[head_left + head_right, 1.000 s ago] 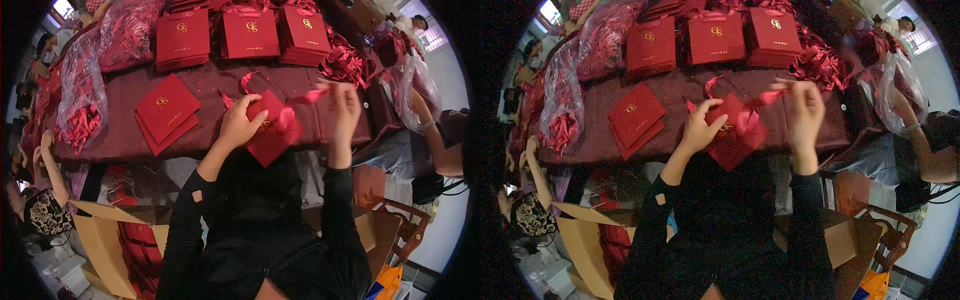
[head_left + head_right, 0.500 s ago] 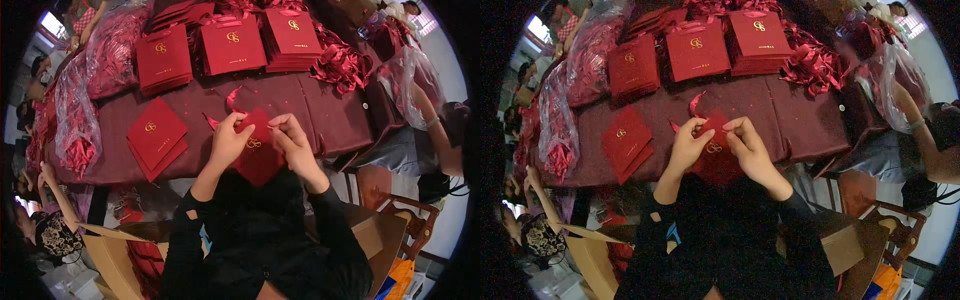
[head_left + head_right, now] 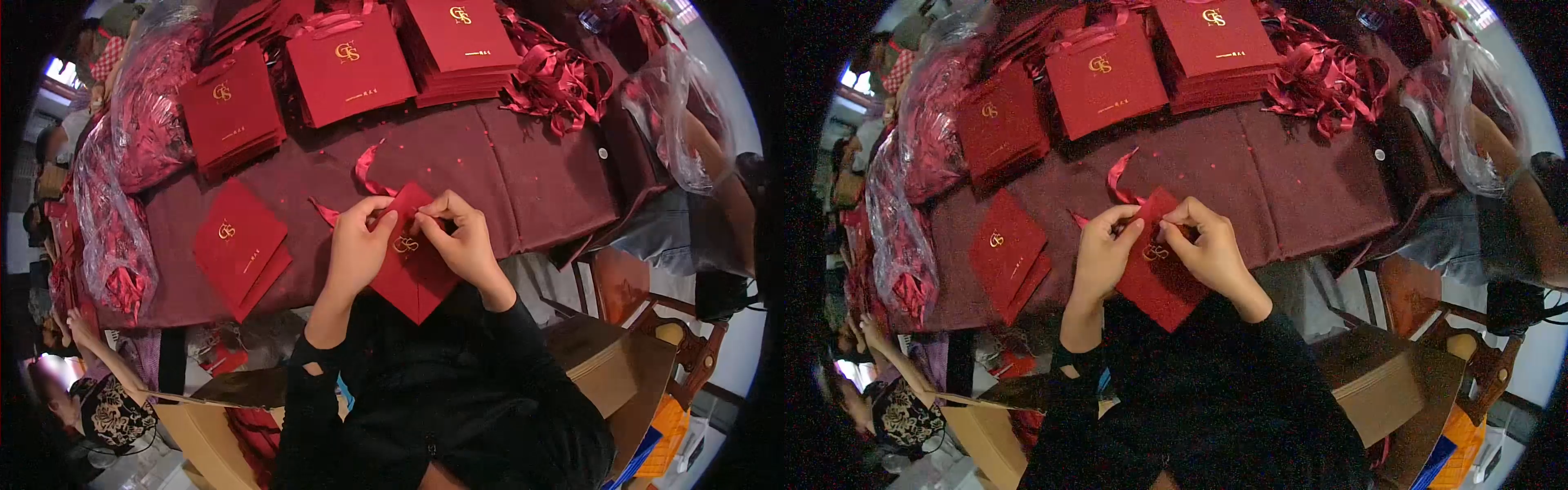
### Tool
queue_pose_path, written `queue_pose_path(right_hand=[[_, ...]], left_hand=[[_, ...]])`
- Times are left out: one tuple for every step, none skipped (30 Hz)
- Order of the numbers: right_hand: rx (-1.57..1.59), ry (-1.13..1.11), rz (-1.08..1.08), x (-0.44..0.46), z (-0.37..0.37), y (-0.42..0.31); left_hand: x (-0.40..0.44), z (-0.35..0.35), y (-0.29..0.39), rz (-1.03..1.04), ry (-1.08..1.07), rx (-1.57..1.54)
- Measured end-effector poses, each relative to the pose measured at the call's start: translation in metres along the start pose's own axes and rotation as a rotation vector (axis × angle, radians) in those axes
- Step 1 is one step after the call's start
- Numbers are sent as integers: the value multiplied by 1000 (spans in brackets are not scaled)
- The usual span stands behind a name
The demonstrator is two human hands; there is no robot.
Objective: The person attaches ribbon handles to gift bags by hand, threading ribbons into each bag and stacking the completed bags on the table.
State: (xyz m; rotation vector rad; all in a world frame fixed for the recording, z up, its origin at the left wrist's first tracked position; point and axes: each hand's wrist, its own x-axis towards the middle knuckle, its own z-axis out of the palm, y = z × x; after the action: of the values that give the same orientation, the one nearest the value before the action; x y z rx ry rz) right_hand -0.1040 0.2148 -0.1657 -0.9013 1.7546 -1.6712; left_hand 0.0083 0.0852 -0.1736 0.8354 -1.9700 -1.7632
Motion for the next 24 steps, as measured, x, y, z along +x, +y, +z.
queue_pose_path(right_hand=[[0,1,3,1,0,1],[-11,2,20,2,0,3],[-24,2,38,2,0,4],[-24,2,42,1,1,3],[-68,-4,50,2,3,-2],[-111,-10,58,2,5,-4],[-111,-9,59,2,7,-3],[-155,15,17,2,9,-1],[-197,40,-25,2,11,-1],[-196,42,-28,2,12,-1],[-214,50,-20,2,13,-2],[-233,59,-13,2,14,-4],[-233,63,-16,2,15,-5],[-304,74,-31,3,16,-8],[-377,87,-46,4,17,-9],[-380,94,-49,4,19,-10],[-391,109,-54,3,21,-12],[-360,138,-62,3,25,-2],[-322,165,-4,3,29,-2],[-412,212,-130,4,29,-5],[-477,214,-151,3,29,-5],[-487,229,-130,4,33,-2],[-477,250,-147,3,35,-1],[-517,244,-186,4,36,6]], left_hand=[[0,0,-2,-4,0,-10],[0,-1,-2,-8,-2,-10],[0,-1,-2,-6,3,7],[0,-2,-2,-4,8,24],[0,-1,-2,-6,7,23],[0,-1,-2,-9,14,24],[-1,-1,-2,-12,21,25],[-1,0,0,-10,20,26],[-1,0,3,-18,22,54],[-1,0,5,-26,26,83],[-1,0,4,-22,24,85],[-1,0,1,-11,18,98],[-1,0,0,1,10,112],[-2,0,0,6,6,113],[-2,-1,2,37,17,143],[-3,-1,3,72,26,171],[-4,-1,2,83,43,147],[-4,1,0,107,46,110],[-5,1,9,129,52,172],[-5,0,6,170,51,191],[-5,2,9,186,59,197],[-5,3,11,191,67,185],[-6,4,10,161,73,195],[-6,2,7,152,55,209]])
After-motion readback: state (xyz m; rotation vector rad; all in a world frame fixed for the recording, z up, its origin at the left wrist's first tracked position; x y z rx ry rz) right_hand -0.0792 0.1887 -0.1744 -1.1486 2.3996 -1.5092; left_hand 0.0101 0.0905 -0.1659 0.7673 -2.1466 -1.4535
